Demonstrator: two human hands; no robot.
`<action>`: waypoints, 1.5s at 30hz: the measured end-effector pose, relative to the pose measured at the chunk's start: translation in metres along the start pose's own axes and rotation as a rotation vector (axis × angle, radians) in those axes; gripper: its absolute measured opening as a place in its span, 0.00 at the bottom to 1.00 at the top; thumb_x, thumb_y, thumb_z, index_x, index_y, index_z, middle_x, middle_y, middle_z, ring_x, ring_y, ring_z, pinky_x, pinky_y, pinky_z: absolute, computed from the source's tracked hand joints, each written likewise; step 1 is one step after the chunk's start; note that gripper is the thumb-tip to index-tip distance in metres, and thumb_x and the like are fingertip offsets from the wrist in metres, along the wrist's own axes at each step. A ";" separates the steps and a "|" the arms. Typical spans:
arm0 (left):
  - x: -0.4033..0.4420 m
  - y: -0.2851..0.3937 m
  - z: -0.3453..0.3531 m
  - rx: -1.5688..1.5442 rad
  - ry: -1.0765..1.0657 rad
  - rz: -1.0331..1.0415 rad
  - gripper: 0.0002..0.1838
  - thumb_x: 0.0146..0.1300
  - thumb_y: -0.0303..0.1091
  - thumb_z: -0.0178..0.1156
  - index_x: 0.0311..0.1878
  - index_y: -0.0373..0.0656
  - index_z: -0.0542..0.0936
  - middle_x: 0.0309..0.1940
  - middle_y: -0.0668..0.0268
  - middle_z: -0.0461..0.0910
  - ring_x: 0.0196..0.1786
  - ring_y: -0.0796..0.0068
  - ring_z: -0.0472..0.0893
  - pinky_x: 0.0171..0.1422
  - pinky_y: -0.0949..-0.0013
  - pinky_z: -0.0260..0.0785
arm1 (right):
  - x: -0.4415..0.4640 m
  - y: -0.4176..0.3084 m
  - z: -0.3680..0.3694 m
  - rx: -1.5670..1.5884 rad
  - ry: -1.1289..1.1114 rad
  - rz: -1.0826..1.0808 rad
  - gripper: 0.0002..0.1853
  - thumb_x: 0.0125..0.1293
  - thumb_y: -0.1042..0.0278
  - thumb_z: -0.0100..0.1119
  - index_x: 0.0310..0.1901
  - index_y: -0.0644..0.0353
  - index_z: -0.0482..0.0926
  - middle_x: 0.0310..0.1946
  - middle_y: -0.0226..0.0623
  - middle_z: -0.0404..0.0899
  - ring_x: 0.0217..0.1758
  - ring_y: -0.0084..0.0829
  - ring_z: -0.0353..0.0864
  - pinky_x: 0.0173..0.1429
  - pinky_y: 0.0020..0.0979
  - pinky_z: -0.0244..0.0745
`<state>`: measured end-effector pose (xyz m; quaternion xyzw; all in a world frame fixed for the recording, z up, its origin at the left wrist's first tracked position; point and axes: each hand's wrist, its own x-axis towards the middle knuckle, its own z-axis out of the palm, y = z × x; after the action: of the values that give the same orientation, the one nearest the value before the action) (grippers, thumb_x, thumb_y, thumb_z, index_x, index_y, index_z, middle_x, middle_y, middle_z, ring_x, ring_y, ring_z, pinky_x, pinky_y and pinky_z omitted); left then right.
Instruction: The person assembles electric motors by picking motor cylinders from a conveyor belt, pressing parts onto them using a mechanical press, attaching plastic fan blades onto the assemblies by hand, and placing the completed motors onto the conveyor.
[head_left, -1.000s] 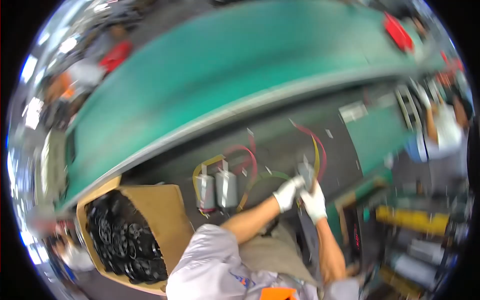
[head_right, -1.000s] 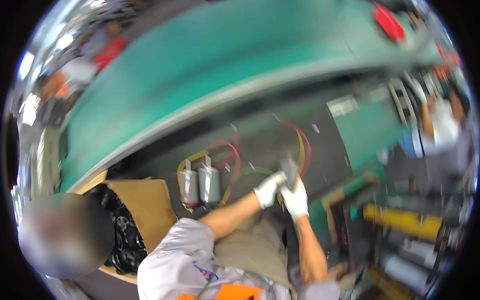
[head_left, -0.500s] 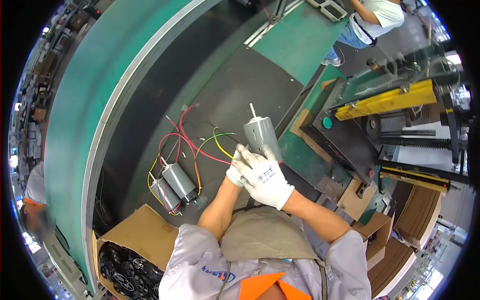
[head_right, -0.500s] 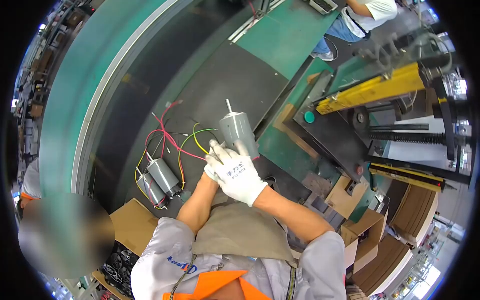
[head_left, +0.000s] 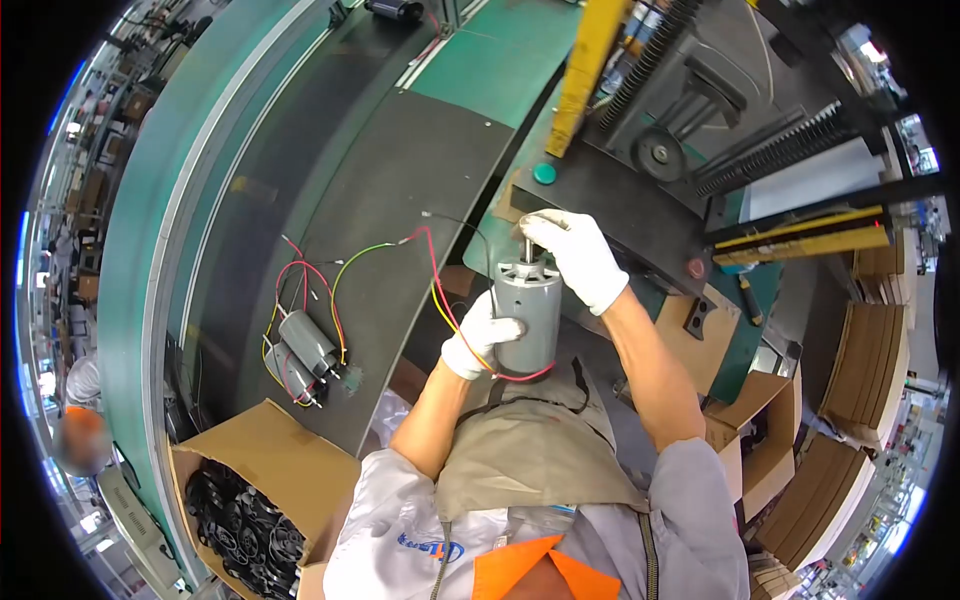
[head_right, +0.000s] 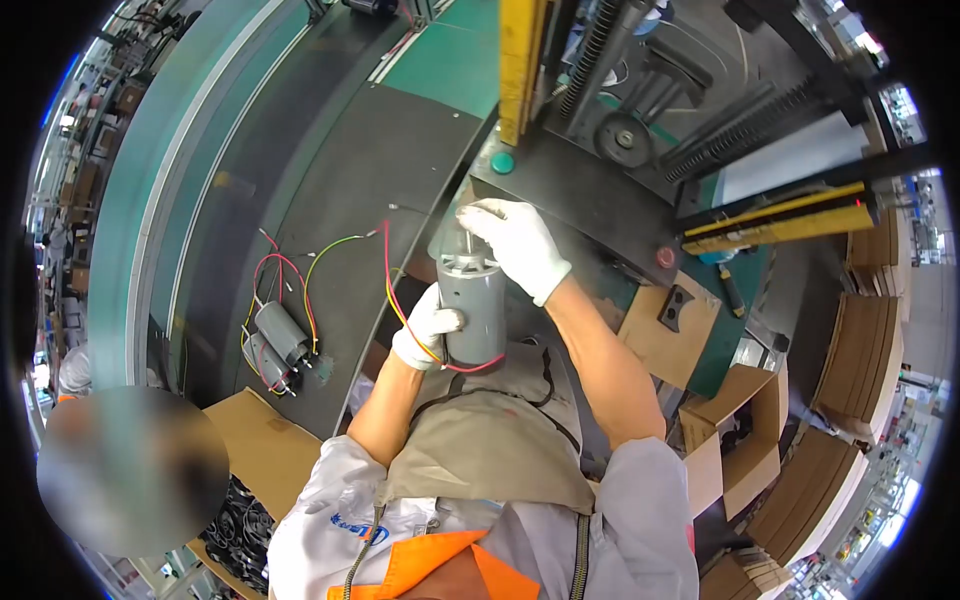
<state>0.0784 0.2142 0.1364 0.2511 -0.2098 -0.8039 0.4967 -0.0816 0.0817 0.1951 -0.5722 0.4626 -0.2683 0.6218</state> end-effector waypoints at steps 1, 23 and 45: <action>0.002 -0.004 0.008 0.081 0.054 0.003 0.41 0.56 0.38 0.79 0.72 0.37 0.75 0.56 0.63 0.85 0.55 0.71 0.86 0.62 0.63 0.81 | -0.012 -0.008 -0.003 -0.044 0.065 -0.018 0.16 0.76 0.64 0.64 0.51 0.70 0.89 0.38 0.33 0.89 0.42 0.22 0.84 0.51 0.27 0.78; 0.204 0.073 0.111 1.140 -0.414 0.684 0.53 0.41 0.45 0.85 0.73 0.36 0.74 0.63 0.48 0.81 0.65 0.47 0.83 0.72 0.52 0.75 | -0.104 0.025 -0.073 0.324 0.631 -0.231 0.51 0.72 0.48 0.69 0.86 0.59 0.49 0.80 0.39 0.66 0.80 0.37 0.69 0.78 0.35 0.68; 0.330 0.012 0.135 1.384 -0.207 1.092 0.36 0.53 0.36 0.68 0.70 0.47 0.78 0.66 0.55 0.77 0.71 0.42 0.72 0.75 0.36 0.60 | 0.024 0.002 -0.145 0.387 0.922 -0.530 0.31 0.85 0.72 0.47 0.85 0.61 0.55 0.85 0.37 0.58 0.84 0.30 0.62 0.87 0.37 0.56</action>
<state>-0.1216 -0.0776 0.1854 0.2860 -0.7832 -0.1666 0.5263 -0.1994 -0.0060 0.1989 -0.3680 0.4694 -0.7172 0.3605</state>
